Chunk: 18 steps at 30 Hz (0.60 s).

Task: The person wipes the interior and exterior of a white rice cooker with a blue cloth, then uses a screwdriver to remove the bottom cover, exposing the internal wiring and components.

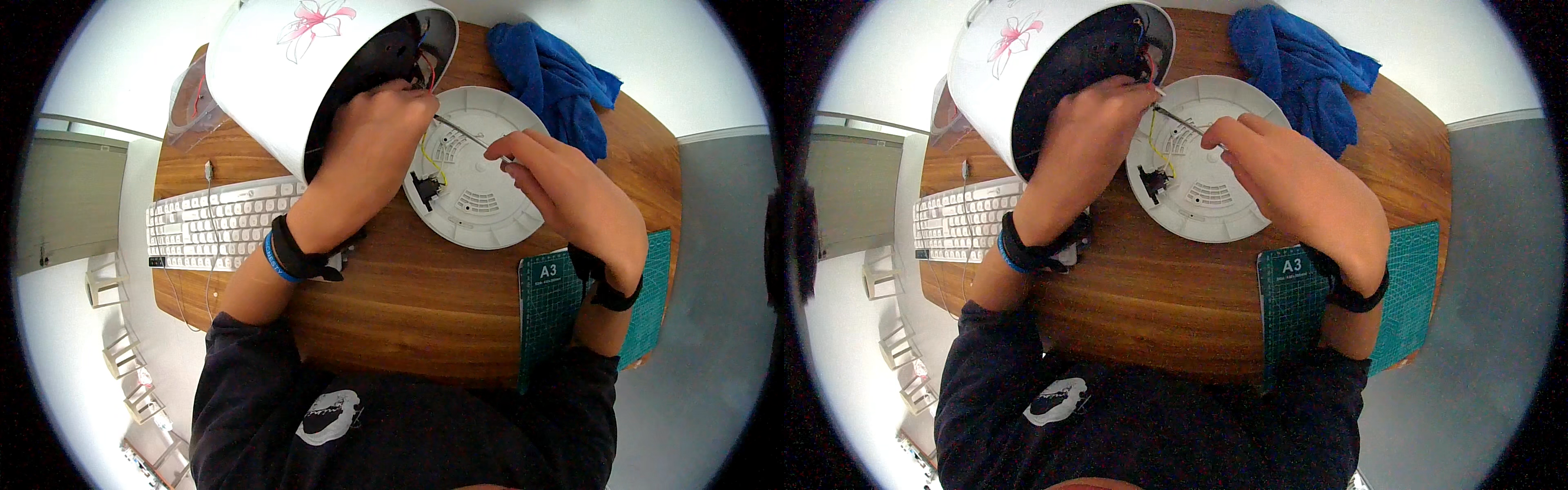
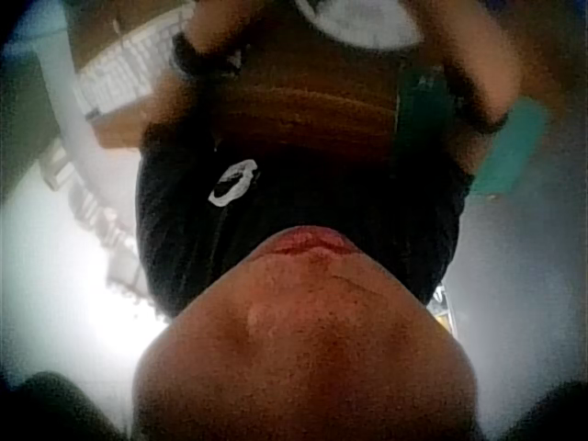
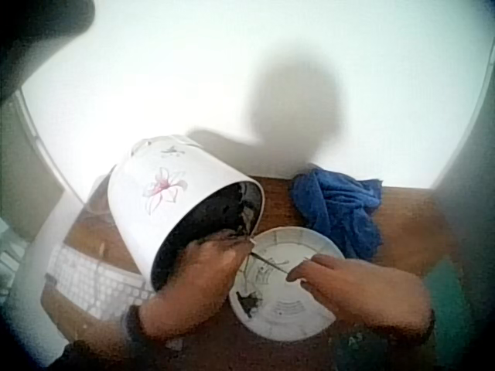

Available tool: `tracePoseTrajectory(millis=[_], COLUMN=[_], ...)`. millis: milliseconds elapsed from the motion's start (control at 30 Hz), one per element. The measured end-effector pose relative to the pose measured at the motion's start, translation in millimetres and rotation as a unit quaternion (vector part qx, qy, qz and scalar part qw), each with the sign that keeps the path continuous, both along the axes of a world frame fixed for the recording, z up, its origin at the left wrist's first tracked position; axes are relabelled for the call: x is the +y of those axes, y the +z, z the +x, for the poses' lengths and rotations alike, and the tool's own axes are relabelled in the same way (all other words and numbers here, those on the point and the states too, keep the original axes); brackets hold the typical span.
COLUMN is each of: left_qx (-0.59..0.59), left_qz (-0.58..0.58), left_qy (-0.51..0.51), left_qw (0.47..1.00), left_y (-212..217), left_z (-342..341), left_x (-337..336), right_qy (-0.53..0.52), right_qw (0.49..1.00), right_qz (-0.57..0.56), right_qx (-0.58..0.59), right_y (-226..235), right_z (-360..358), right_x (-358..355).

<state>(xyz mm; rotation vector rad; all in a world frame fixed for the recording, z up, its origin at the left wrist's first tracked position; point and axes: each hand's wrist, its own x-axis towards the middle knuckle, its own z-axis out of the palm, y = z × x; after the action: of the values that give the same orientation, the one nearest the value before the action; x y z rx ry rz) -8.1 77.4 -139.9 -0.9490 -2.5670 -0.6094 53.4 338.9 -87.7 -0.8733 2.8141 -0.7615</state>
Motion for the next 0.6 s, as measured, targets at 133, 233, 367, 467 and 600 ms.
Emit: tracePoseTrajectory(millis=[133,233,367,467,600], left_qx=[0.01,-0.001,0.009,0.0,-0.002], left_qz=[0.001,-0.001,-0.006,-0.009,-0.001], left_qy=[-0.002,-0.004,-0.005,0.0,-0.004], left_qw=[1.0,1.0,1.0,1.0,1.0], left_y=[-1.3,0.2,0.5,0.8,1.6], left_z=[0.1,1.4,0.3,0.3,0.4], left_x=[-1.0,-1.2,-1.3,-0.8,-0.7], right_qy=[0.003,0.001,0.0,-0.001,0.003], right_qw=[1.0,1.0,1.0,1.0,1.0], right_qz=[0.006,0.009,0.01,0.015,0.009], right_qx=[-0.005,-0.016,-0.014,-0.016,-0.009], right_y=[0.6,2.2,2.0,3.2,3.1], right_z=[0.0,0.3,0.5,0.4,0.3], right_x=[1.3,1.0,2.0,1.7,2.0])
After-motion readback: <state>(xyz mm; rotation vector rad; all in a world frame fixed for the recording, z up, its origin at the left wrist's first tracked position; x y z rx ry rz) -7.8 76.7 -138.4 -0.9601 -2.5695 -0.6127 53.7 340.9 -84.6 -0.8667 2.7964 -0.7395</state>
